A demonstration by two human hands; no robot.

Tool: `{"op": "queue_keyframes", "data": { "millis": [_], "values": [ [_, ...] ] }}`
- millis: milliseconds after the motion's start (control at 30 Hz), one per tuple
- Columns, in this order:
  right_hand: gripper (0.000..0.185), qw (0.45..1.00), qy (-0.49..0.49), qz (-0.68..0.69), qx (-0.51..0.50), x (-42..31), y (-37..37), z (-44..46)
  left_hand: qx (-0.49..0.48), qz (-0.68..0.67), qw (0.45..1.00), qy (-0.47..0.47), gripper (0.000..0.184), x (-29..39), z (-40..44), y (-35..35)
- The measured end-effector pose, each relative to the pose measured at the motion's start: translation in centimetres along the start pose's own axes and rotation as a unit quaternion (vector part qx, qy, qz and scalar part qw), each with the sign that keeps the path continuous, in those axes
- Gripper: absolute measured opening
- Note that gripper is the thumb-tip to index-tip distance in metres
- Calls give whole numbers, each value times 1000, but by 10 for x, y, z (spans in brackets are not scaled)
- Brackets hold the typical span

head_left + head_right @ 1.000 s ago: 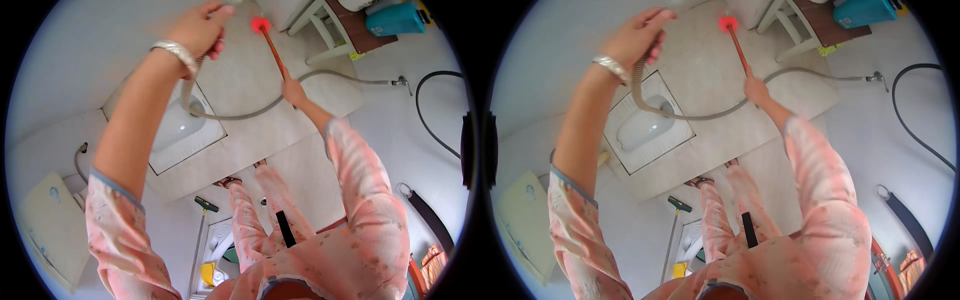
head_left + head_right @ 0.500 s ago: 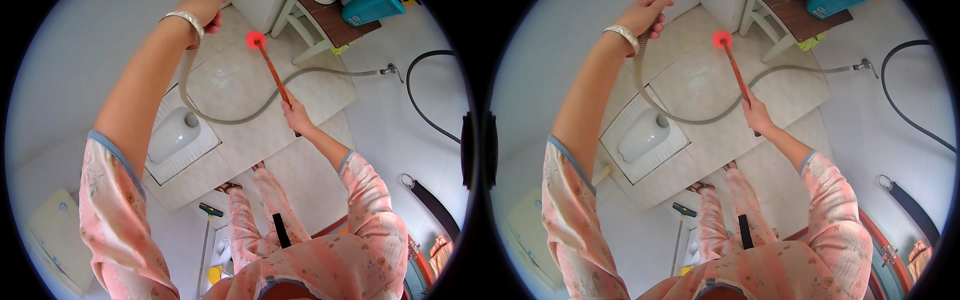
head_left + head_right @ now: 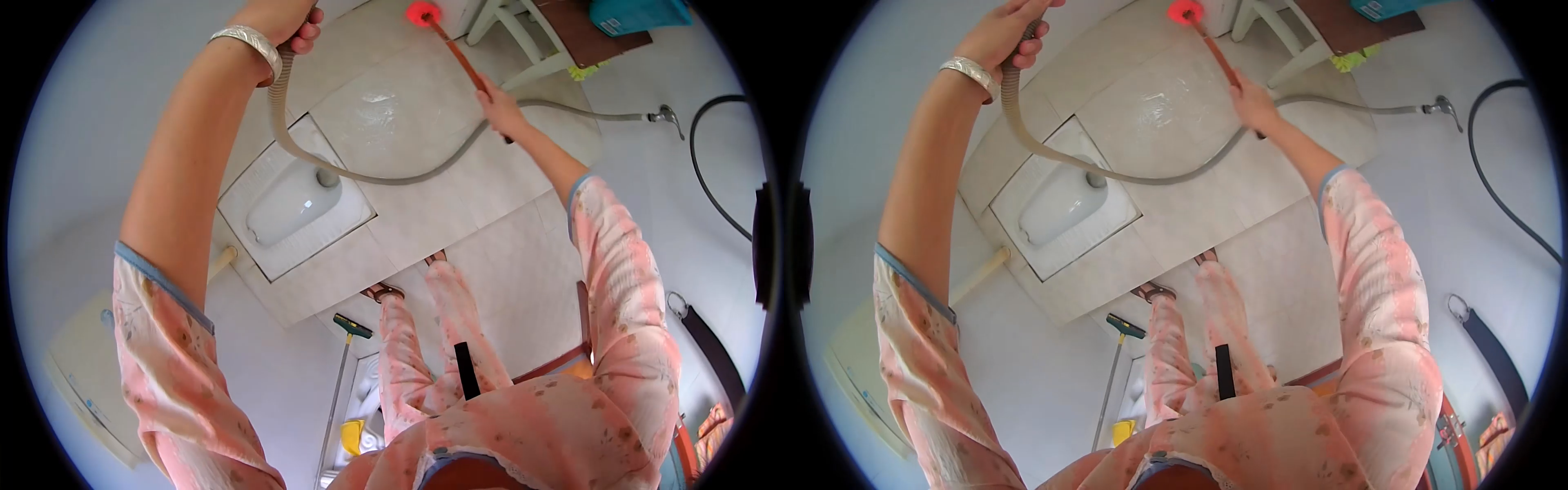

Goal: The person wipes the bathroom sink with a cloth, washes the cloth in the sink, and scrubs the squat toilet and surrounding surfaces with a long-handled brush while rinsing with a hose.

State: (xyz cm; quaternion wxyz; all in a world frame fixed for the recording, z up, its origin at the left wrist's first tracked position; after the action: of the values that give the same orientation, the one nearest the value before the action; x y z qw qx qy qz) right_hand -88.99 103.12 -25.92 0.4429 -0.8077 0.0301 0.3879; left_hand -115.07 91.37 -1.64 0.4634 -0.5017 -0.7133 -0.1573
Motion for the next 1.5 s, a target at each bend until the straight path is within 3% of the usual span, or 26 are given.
{"op": "queue_keyframes", "data": {
  "millis": [33, 100, 200, 267, 333, 400, 467, 533, 633, 700, 767, 867, 933, 1067, 1133, 1267, 1333, 1433, 1467, 1500],
  "values": [
    [37, 998, -38, -54, 20, -6, 2, 9, 15, -9, 1000, -15, 30, -10, 1, -11],
    [45, 995, 66, 24, -74, -7, 34, 19, 17, -9, 1000, -21, 30, -21, -3, -29],
    [55, 996, 9, -80, -39, -15, 146, -18, 41, 12, 999, -28, 30, -25, -9, -46],
    [56, 991, -9, -83, -106, -38, 148, -64, 62, 6, 996, -58, 31, -40, -13, -66],
    [57, 960, -101, -103, -239, -53, 148, -85, 73, -5, 995, -63, 31, -53, -13, -85],
    [53, 961, -158, -142, -178, -34, 123, -55, 87, -22, 993, -77, 30, -67, -17, -103],
    [52, 966, -87, -198, -142, -14, 90, -2, 97, -36, 992, -78, 29, -76, -27, -118],
    [53, 987, -13, -152, -54, -4, 75, 56, 105, -49, 990, -84, 29, -87, -37, -133],
    [54, 983, -24, -181, -22, -37, 140, 51, 116, -68, 987, -88, 28, -95, -49, -153],
    [55, 976, -89, -174, -98, -68, 195, -7, 153, -76, 983, -68, 28, -95, -61, -174],
    [56, 943, -104, -212, -236, -102, 206, -56, 186, -80, 977, -66, 28, -98, -75, -198],
    [53, 922, -141, -243, -266, -94, 191, -61, 247, -108, 961, -62, 30, -116, -106, -252],
    [49, 947, -165, -206, -183, -55, 159, -28, 292, -148, 943, -54, 35, -136, -128, -286],
    [49, 975, -77, -193, -73, -5, 108, 21, 417, -213, 882, -53, 32, -192, -190, -366],
    [51, 984, 31, -173, -34, 13, 106, 10, 471, -262, 841, -50, 29, -228, -219, -398],
    [51, 966, -64, -237, -81, -26, 129, -50, 531, -329, 776, -84, 25, -296, -263, -433],
    [52, 938, -138, -271, -166, -45, 131, -58, 538, -354, 758, -103, 25, -320, -283, -432],
    [52, 944, -204, -229, -118, -41, 115, -34, 541, -353, 756, -101, 25, -343, -306, -417],
    [52, 943, -208, -230, -123, -56, 121, -34, 543, -346, 759, -97, 24, -351, -315, -412],
    [52, 964, -88, -218, -124, -61, 119, -30, 546, -345, 758, -93, 24, -359, -323, -406]
  ]
}}
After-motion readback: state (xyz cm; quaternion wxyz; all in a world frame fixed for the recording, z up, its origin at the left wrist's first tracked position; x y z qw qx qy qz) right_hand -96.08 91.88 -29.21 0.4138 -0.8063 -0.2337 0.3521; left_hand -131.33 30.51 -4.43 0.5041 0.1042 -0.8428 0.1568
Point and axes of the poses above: each hand's wrist, its own z-axis towards the middle knuckle, its own y-axis out of the palm, x = y × z, the point moved 8 cm from there along z, towards the middle knuckle, and after that the axes turned 2 degrees about -z, right-handed, at the moved point
